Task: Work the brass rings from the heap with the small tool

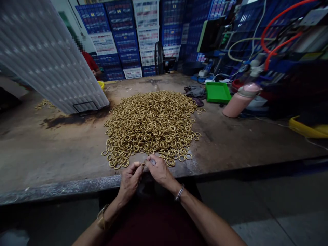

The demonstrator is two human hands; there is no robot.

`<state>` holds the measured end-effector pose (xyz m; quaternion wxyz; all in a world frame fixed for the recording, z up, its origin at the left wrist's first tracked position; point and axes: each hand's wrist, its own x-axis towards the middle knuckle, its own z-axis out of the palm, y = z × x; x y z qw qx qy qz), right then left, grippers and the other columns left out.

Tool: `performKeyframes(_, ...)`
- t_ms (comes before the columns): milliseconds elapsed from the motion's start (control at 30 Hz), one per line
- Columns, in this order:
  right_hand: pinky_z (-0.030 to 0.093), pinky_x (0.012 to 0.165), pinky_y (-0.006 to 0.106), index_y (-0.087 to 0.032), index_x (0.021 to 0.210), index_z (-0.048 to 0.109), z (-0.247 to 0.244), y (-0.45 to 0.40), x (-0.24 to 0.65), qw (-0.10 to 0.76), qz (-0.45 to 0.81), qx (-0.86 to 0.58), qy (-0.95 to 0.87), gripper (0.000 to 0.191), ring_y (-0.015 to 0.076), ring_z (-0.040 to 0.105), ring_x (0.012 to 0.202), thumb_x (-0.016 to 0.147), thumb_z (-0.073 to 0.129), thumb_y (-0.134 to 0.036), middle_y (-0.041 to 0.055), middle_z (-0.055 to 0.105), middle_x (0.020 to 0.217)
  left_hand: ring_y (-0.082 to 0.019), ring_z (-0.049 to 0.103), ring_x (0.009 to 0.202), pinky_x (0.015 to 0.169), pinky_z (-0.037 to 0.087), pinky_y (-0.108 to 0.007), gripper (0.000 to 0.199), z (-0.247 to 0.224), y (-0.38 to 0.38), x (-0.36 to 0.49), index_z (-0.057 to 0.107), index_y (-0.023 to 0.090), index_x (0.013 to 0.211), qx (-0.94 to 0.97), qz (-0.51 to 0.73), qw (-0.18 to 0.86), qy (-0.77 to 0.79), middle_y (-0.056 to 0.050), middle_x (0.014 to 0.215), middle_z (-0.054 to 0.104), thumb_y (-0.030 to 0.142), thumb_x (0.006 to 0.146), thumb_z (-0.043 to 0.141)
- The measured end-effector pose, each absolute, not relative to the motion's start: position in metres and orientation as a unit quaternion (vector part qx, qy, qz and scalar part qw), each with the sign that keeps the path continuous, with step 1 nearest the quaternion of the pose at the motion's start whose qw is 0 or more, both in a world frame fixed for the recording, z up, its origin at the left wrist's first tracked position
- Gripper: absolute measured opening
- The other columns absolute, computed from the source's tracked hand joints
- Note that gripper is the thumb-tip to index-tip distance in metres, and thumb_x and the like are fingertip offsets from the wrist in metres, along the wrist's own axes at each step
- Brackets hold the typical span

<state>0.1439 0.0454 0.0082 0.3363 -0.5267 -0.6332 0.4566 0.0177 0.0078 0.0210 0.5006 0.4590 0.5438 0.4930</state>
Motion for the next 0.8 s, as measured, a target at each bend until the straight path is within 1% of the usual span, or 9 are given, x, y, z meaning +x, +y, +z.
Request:
performKeyframes(67,0.031,0.049,0.019,-0.018,0.064,0.052,0.006,0.047,0.143,0.334,0.478,-0.520,-0.624,0.021,0.0080,0.036,0.049,0.077,0.047,-0.034,-0.0053,0.043,0.052,-0.009,0.041,0.050,0.047,0.032,-0.019,0.021,0.021,0.006,0.017,0.062,0.016,0.069,0.460,0.491,0.509,0.537,0.002,0.057,0.051,0.036,0.072,0.058)
performKeyframes(167,0.030,0.047,0.019,-0.017,0.061,0.052,0.003,0.047,0.141,0.341,0.483,-0.521,-0.616,0.020,0.0076,0.036,0.048,0.075,0.049,-0.032,-0.0054,0.043,0.050,-0.007,0.039,0.044,0.043,0.030,-0.018,0.025,0.018,0.004,0.014,0.059,0.016,0.072,0.414,0.455,0.585,0.528,0.004,0.054,0.047,0.041,0.074,0.057)
performKeyframes(267,0.031,0.047,0.019,-0.017,0.061,0.053,0.002,0.048,0.139,0.344,0.491,-0.522,-0.607,0.022,0.0075,0.038,0.048,0.075,0.049,-0.033,-0.0048,0.046,0.050,-0.005,0.039,0.043,0.040,0.029,-0.016,0.027,0.015,0.003,0.010,0.054,0.016,0.077,0.355,0.448,0.668,0.477,0.004,0.059,0.048,0.043,0.075,0.056)
performKeyframes(367,0.032,0.046,0.018,-0.016,0.063,0.054,0.001,0.048,0.138,0.347,0.514,-0.518,-0.589,0.021,0.0073,0.040,0.047,0.074,0.049,-0.033,-0.0042,0.049,0.051,-0.005,0.040,0.045,0.039,0.029,-0.016,0.026,0.013,0.002,0.008,0.053,0.016,0.079,0.319,0.460,0.707,0.432,0.004,0.061,0.048,0.041,0.075,0.057)
performKeyframes(500,0.032,0.046,0.019,-0.016,0.067,0.055,0.001,0.048,0.139,0.354,0.519,-0.514,-0.584,0.019,0.0078,0.042,0.046,0.076,0.046,-0.031,-0.0029,0.053,0.053,-0.004,0.040,0.044,0.040,0.029,-0.016,0.025,0.015,0.002,0.009,0.053,0.015,0.079,0.312,0.466,0.706,0.433,0.004,0.060,0.048,0.040,0.075,0.058)
performKeyframes(600,0.033,0.050,0.020,-0.017,0.071,0.057,0.000,0.046,0.142,0.348,0.429,-0.538,-0.637,0.018,0.0092,0.045,0.050,0.078,0.045,-0.028,-0.0010,0.056,0.057,-0.004,0.041,0.044,0.040,0.030,-0.016,0.027,0.017,0.002,0.009,0.052,0.015,0.077,0.319,0.471,0.676,0.468,0.005,0.059,0.048,0.042,0.074,0.058)
performKeyframes(700,0.030,0.053,0.021,-0.018,0.075,0.059,0.001,0.039,0.145,0.287,0.322,-0.507,-0.746,0.016,0.0100,0.046,0.053,0.077,0.044,-0.020,0.0000,0.057,0.061,-0.004,0.042,0.044,0.041,0.031,-0.016,0.029,0.017,0.003,0.009,0.052,0.016,0.075,0.338,0.467,0.644,0.503,0.005,0.059,0.049,0.044,0.074,0.057)
performKeyframes(800,0.026,0.052,0.022,-0.018,0.074,0.058,0.002,0.034,0.146,0.212,0.267,-0.475,-0.811,0.015,0.0108,0.047,0.055,0.074,0.044,-0.014,0.0006,0.058,0.063,-0.005,0.042,0.044,0.042,0.033,-0.016,0.030,0.018,0.003,0.010,0.050,0.016,0.073,0.367,0.455,0.616,0.528,0.005,0.059,0.049,0.045,0.075,0.055)
